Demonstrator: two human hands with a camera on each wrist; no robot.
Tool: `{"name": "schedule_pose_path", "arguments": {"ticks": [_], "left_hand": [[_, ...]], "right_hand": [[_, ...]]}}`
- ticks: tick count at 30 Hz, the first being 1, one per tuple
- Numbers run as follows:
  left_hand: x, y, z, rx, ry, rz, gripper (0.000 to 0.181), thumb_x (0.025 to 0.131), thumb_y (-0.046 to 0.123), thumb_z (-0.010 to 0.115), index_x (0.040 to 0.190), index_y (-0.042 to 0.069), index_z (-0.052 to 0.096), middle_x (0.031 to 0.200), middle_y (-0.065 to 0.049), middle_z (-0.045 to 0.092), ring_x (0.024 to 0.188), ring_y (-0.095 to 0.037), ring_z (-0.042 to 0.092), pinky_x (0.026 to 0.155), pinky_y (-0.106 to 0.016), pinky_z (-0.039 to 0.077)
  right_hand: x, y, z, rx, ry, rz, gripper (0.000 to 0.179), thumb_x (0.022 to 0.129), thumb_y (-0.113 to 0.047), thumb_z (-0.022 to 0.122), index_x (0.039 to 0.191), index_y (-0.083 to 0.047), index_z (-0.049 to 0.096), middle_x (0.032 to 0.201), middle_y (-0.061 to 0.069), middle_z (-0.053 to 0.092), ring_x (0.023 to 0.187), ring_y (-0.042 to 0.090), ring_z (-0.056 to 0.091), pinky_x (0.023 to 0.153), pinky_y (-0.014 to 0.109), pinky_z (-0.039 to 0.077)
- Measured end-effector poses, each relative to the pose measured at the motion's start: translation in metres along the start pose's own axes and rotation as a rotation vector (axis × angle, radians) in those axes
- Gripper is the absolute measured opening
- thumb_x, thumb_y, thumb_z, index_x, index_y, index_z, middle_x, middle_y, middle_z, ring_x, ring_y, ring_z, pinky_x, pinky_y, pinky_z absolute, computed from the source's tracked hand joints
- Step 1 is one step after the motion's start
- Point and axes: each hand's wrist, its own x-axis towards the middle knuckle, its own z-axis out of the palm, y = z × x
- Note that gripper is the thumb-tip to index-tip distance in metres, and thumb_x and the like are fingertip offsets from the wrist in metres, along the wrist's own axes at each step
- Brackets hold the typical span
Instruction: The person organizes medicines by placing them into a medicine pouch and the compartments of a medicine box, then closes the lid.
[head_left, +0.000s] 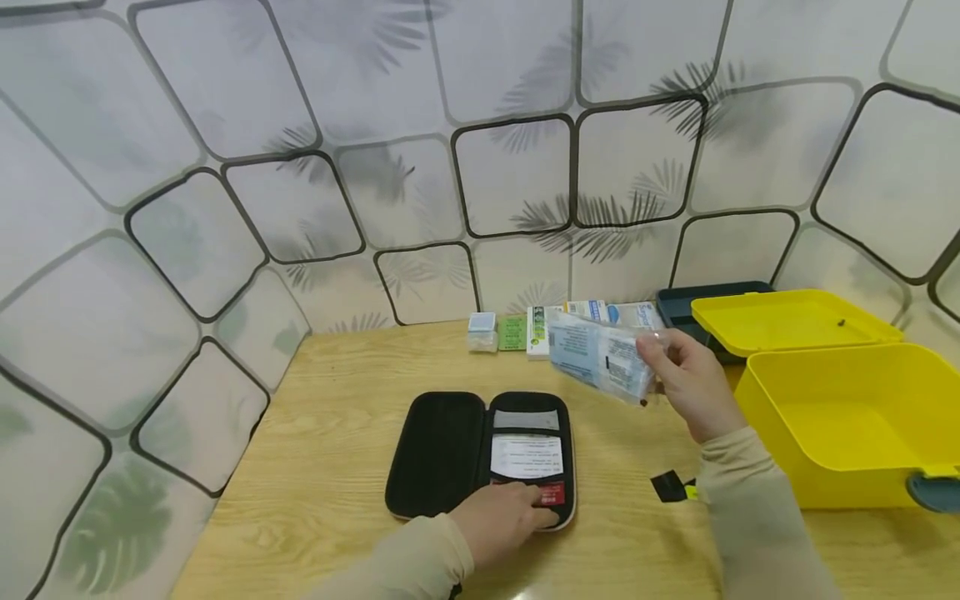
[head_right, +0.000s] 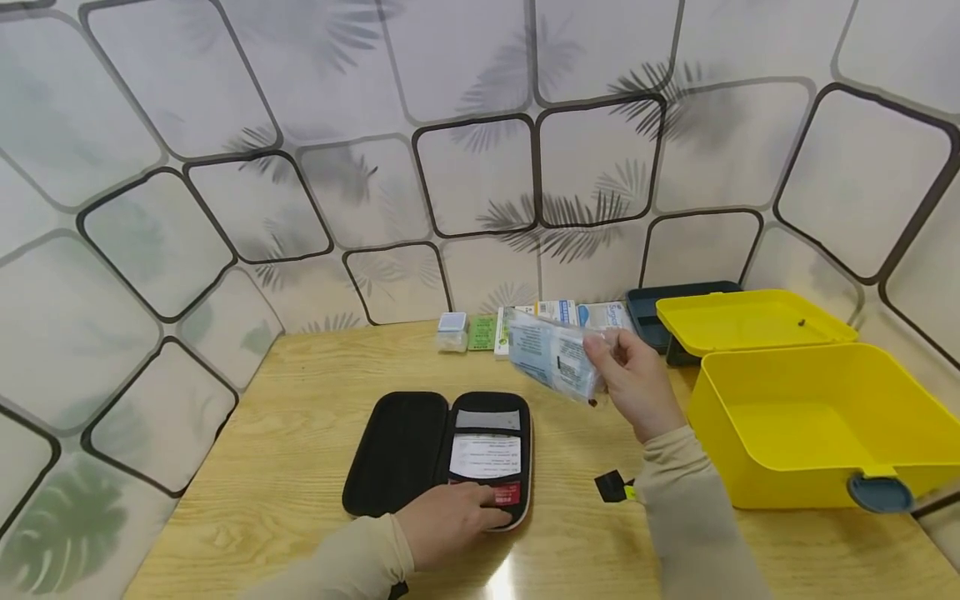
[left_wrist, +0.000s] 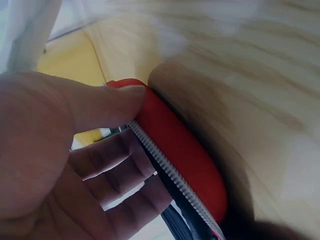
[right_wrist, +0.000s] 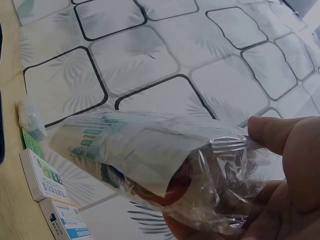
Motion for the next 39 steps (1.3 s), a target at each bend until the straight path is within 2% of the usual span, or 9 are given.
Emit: {"name": "schedule_pose_path", "arguments": {"ticks": [5, 14, 18, 21, 25, 28, 30, 34, 39], "left_hand": [[0.028, 0.010, -0.001, -0.031, -0.046, 0.047, 0.028, 0.092, 0.022, 0.065, 0.120, 0.030, 0.066, 0.104, 0.008, 0.065, 0.091, -0.002, 0.059, 0.077, -0.014, 0.050], [0.071, 0.021, -0.002, -0.147, -0.078, 0.022, 0.037, 0.093, 0.035, 0.062, 0.131, 0.036, 0.058, 0.109, 0.012, 0.061, 0.091, 0.001, 0.057, 0.077, -0.013, 0.048], [0.064, 0.001, -0.013, -0.366, 0.001, -0.069, 0.044, 0.097, 0.042, 0.054, 0.138, 0.028, 0.051, 0.118, 0.008, 0.058, 0.096, 0.000, 0.056, 0.082, -0.016, 0.047], [0.049, -0.023, -0.028, -0.639, 0.187, -0.213, 0.045, 0.100, 0.041, 0.047, 0.139, 0.018, 0.050, 0.122, 0.000, 0.060, 0.101, -0.007, 0.059, 0.084, -0.021, 0.049], [0.029, -0.046, -0.046, -1.302, 0.390, -0.351, 0.056, 0.102, 0.045, 0.038, 0.146, 0.009, 0.037, 0.130, -0.013, 0.057, 0.109, -0.023, 0.061, 0.084, -0.035, 0.054], [0.020, -0.054, -0.050, -1.777, 0.425, -0.366, 0.066, 0.102, 0.053, 0.030, 0.151, 0.009, 0.025, 0.134, -0.017, 0.053, 0.107, -0.027, 0.062, 0.084, -0.045, 0.054], [0.017, -0.057, -0.047, -1.963, 0.440, -0.384, 0.066, 0.101, 0.053, 0.030, 0.149, 0.008, 0.026, 0.129, -0.015, 0.056, 0.103, -0.024, 0.064, 0.084, -0.045, 0.054], [0.014, -0.065, -0.034, -2.058, 0.542, -0.500, 0.052, 0.102, 0.036, 0.045, 0.141, 0.002, 0.038, 0.116, -0.010, 0.064, 0.097, -0.018, 0.065, 0.083, -0.036, 0.054], [0.000, -0.087, -0.025, -1.879, 0.719, -0.622, 0.046, 0.096, 0.014, 0.056, 0.138, 0.002, 0.040, 0.121, -0.019, 0.059, 0.100, -0.024, 0.064, 0.083, -0.037, 0.055]], "right_hand": [[-0.005, -0.007, 0.001, -0.013, 0.016, -0.019, 0.055, 0.098, -0.049, 0.044, 0.130, -0.005, 0.048, 0.124, 0.019, 0.055, 0.094, 0.028, 0.058, 0.073, 0.028, 0.056], [-0.011, -0.014, 0.004, 0.018, -0.016, -0.059, 0.055, 0.098, -0.044, 0.048, 0.133, -0.002, 0.047, 0.121, 0.021, 0.055, 0.092, 0.024, 0.061, 0.074, 0.027, 0.056], [-0.011, -0.014, 0.010, 0.027, -0.010, -0.074, 0.053, 0.098, -0.043, 0.049, 0.131, -0.001, 0.048, 0.118, 0.021, 0.056, 0.090, 0.022, 0.062, 0.073, 0.028, 0.057], [-0.012, -0.014, 0.021, 0.003, 0.038, -0.130, 0.047, 0.098, -0.039, 0.053, 0.126, -0.001, 0.052, 0.111, 0.019, 0.059, 0.087, 0.022, 0.061, 0.069, 0.027, 0.057], [-0.016, -0.015, 0.055, -0.178, 0.132, -0.325, 0.032, 0.092, -0.028, 0.067, 0.113, -0.005, 0.060, 0.098, 0.011, 0.065, 0.080, 0.018, 0.060, 0.062, 0.028, 0.057], [-0.025, -0.011, 0.089, -0.425, 0.172, -0.541, 0.034, 0.081, -0.026, 0.078, 0.106, -0.009, 0.064, 0.095, 0.005, 0.065, 0.080, 0.016, 0.061, 0.062, 0.031, 0.056], [-0.031, -0.007, 0.108, -0.568, 0.166, -0.673, 0.039, 0.075, -0.028, 0.083, 0.105, -0.010, 0.065, 0.098, 0.003, 0.064, 0.085, 0.016, 0.061, 0.066, 0.032, 0.055], [-0.042, 0.001, 0.135, -0.675, 0.068, -0.812, 0.045, 0.073, -0.030, 0.084, 0.110, -0.013, 0.066, 0.108, 0.003, 0.062, 0.099, 0.019, 0.058, 0.079, 0.036, 0.054], [-0.045, 0.006, 0.147, -0.545, -0.036, -0.799, 0.033, 0.079, -0.021, 0.080, 0.108, -0.013, 0.067, 0.117, 0.002, 0.060, 0.110, 0.016, 0.055, 0.095, 0.036, 0.048]]}}
